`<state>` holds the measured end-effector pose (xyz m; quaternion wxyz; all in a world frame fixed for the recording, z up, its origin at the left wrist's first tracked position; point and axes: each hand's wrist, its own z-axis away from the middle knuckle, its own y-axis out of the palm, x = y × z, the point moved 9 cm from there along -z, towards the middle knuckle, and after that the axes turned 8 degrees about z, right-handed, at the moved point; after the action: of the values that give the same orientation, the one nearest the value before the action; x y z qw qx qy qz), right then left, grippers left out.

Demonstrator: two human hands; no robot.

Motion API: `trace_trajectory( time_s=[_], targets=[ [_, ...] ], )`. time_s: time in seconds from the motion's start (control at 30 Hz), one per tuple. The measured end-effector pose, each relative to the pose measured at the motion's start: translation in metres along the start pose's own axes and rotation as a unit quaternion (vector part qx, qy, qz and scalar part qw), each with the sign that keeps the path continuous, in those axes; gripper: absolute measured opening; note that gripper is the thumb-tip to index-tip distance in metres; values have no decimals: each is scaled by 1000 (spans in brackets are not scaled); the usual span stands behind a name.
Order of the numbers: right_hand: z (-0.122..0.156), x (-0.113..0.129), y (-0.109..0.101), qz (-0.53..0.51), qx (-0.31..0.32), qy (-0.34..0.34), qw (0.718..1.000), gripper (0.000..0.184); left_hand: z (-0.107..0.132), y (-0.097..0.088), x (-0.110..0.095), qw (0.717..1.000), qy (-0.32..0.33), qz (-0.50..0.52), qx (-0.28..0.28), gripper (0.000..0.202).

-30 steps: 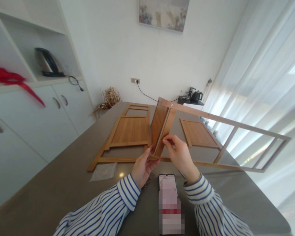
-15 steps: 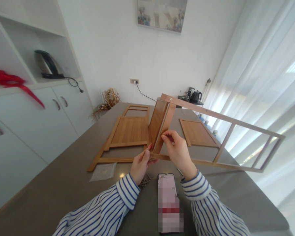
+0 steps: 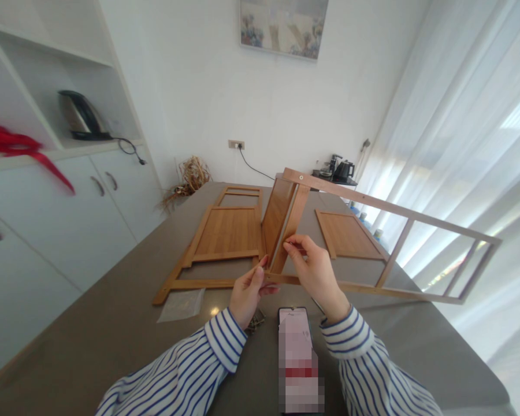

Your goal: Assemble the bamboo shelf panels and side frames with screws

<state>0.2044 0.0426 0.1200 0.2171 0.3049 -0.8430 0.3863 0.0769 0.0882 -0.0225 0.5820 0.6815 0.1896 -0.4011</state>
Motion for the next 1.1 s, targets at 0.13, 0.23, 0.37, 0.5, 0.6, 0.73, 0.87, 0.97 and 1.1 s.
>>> trace_trajectory(
  time_s=[0.13,0.23,0.37,0.5,0.6,0.73,0.87,0.97,1.1],
  targets=[
    [6,7,-9,12,-18,-19,1000,16,1,0,1,1000,-2,0,-2,78],
    [24,11,-21,41,-58,-30,997,16,1,0,0,1000,-1,7,-4,75],
    [55,21,-4,48,-1,-85,995,17,2,3,0,1000,-6,11,8,73],
    [69,27,23,84,68,-120,987,21,2,4,3,1000,-9,12,21,72],
    [69,30,32,131,79,-143,978,20,3,3,5,1000,-11,12,24,72],
    [70,31,33,182,55,-172,967,16,2,1,6,1000,-5,6,27,74],
    [73,33,33,236,30,-200,950,15,2,1,8,999,-6,5,32,76],
    [74,32,37,276,30,-205,938,15,3,0,8,999,-4,0,32,75],
    [77,32,41,299,32,-207,931,14,4,1,6,1000,-5,-7,24,76]
  ],
)
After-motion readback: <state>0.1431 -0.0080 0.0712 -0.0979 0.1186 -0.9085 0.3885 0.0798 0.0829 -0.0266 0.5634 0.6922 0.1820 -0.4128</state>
